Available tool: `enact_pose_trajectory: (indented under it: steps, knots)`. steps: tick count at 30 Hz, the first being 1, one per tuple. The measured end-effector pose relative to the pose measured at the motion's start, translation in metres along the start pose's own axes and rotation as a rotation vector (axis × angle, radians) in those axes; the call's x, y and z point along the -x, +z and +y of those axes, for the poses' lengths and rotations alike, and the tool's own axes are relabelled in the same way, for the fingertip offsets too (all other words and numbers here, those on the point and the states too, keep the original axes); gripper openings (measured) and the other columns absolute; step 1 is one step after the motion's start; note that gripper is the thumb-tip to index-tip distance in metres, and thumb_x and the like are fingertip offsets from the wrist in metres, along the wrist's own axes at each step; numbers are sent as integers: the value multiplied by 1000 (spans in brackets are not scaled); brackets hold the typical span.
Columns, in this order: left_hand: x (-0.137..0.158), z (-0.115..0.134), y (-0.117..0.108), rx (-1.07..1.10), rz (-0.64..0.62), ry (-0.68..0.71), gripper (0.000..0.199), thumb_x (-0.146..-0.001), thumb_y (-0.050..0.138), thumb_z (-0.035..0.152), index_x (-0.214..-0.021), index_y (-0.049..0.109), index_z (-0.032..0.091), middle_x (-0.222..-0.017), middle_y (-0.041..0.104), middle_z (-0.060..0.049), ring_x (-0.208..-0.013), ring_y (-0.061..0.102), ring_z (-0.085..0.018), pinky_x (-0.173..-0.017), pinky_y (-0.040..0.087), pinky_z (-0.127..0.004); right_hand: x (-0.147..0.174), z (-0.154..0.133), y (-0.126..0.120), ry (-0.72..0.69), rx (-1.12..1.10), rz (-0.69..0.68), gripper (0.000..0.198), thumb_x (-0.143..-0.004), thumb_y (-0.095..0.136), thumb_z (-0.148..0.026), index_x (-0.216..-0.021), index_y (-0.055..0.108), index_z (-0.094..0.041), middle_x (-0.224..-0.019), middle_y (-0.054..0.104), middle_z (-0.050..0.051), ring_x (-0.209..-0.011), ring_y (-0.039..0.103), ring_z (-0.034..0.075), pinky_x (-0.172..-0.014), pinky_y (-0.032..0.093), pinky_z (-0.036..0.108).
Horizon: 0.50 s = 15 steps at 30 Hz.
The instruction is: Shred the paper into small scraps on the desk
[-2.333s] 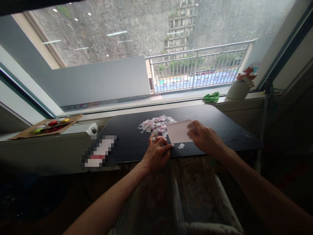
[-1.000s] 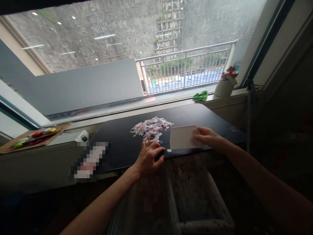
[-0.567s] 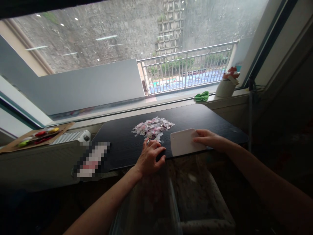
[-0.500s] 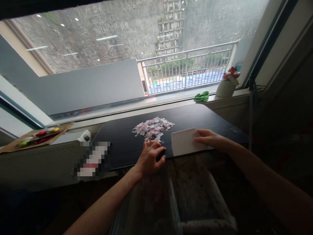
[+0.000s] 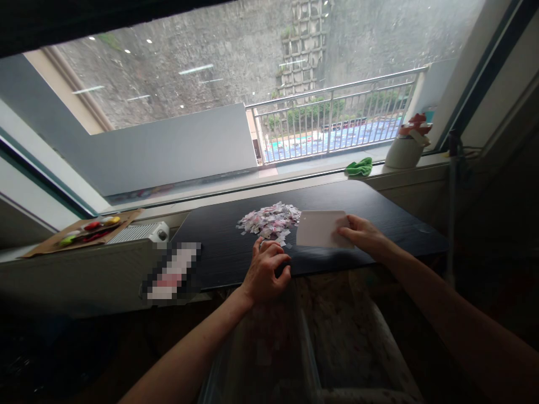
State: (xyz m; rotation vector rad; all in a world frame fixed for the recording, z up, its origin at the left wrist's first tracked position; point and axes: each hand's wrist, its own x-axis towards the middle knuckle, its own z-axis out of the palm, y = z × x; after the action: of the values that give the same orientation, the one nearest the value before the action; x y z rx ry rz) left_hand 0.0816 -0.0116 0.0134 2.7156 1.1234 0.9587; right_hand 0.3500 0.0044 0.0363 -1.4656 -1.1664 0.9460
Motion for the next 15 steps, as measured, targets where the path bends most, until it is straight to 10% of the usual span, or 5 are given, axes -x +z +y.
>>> enact_pose_trajectory:
  steps: [15]
  knots:
    - [17,-54,-34,-198,94,-328,17,-78,54,19,-80,70,22,-86,65,-4,-98,58,-24,-107,28,-56,11,12,25,-133,228,-58,16,-65,62,-31,-76,60,-21,-71,65,2,-67,59,18,-55,45,26]
